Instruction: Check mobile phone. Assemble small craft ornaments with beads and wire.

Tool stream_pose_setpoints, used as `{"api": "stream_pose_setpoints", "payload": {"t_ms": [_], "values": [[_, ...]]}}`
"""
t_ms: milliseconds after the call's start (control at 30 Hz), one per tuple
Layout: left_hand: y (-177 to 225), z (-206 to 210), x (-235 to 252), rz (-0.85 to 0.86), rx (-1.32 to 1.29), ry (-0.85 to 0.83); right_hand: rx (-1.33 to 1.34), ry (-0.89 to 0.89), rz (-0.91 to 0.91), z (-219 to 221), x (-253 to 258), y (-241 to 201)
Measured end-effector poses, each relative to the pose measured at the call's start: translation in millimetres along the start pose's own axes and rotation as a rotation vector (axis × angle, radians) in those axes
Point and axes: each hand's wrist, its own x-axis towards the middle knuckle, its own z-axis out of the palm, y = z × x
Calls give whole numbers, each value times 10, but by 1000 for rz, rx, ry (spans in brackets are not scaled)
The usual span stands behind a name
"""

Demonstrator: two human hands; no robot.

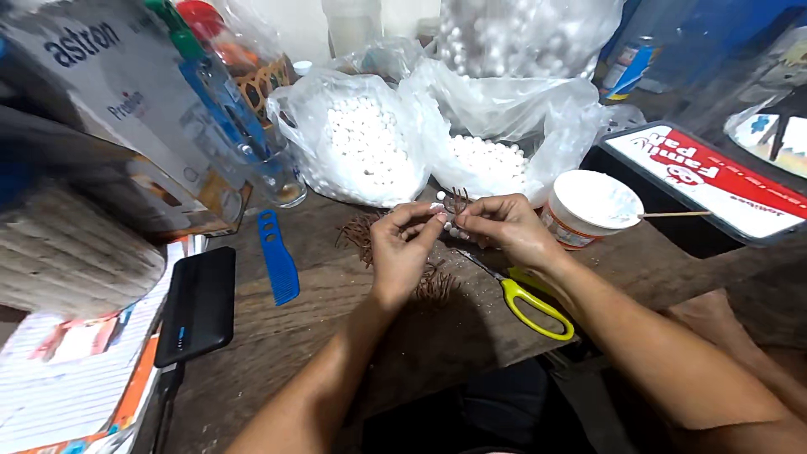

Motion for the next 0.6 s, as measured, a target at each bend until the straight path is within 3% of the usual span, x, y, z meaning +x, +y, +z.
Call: {"api": "stream_pose_setpoints", "payload": {"t_ms": [233,333,400,500,600], "values": [[39,53,-35,-174,-109,0,92,-4,24,101,-36,6],[17,53,-41,-207,-140,10,2,-22,-41,121,-66,14],[20,31,-12,-274,-155,53,-255,-50,-163,13,-140,-24],[63,-14,30,-357,-268,64,-850,-78,-290,-306,-403,-95],[137,-4,45,-424,-322,57,-1146,-192,-165,-512,-699,-171]]}}
